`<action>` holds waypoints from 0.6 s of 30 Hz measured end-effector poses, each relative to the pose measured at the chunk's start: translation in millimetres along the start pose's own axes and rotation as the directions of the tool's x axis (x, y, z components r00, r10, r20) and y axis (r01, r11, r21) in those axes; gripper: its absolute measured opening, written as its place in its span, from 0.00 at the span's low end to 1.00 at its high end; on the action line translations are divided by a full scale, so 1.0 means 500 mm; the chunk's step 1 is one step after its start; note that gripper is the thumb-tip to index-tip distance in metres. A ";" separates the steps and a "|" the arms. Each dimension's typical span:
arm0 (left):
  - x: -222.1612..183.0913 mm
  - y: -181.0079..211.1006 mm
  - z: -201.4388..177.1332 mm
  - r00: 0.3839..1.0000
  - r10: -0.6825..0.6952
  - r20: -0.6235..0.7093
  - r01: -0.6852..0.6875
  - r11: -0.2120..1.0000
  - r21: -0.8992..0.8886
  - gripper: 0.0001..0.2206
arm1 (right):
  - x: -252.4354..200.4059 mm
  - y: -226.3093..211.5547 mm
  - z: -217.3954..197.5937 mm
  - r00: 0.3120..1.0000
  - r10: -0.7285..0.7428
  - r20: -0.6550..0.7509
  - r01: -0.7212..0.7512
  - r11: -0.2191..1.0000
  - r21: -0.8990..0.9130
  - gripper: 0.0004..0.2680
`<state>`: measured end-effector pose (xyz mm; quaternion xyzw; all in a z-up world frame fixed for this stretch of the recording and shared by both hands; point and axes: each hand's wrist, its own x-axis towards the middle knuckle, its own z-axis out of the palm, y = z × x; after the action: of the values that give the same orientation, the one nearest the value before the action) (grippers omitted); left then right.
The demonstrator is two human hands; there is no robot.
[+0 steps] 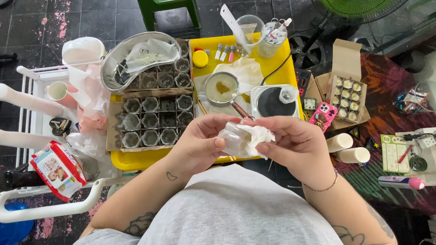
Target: Cleaning residue from a plastic candle mold using a tissue and chopsticks.
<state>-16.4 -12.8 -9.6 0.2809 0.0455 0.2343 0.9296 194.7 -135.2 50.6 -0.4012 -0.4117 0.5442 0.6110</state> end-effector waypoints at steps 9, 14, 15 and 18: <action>0.001 -0.025 0.011 0.998 -0.029 -0.057 0.030 1.000 0.009 0.22 | -0.003 -0.006 -0.030 0.991 0.117 0.070 -0.129 0.970 0.204 0.12; 0.000 -0.040 0.002 0.996 0.042 -0.077 -0.038 0.997 0.063 0.21 | -0.005 0.001 -0.024 0.991 0.135 -0.012 -0.121 0.920 0.372 0.11; 0.000 -0.041 0.000 0.995 0.052 -0.084 -0.046 0.996 0.076 0.21 | -0.005 0.005 -0.025 0.990 0.141 -0.023 -0.118 0.898 0.424 0.11; 0.001 -0.039 0.001 0.995 0.070 -0.072 -0.063 0.992 0.106 0.22 | -0.001 0.006 -0.023 0.993 0.122 0.001 -0.107 0.875 0.472 0.10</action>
<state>-7.8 -27.0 -19.4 0.3212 0.0832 0.2728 0.9030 204.6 -136.2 43.7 -0.2723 -0.2338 0.6572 0.6628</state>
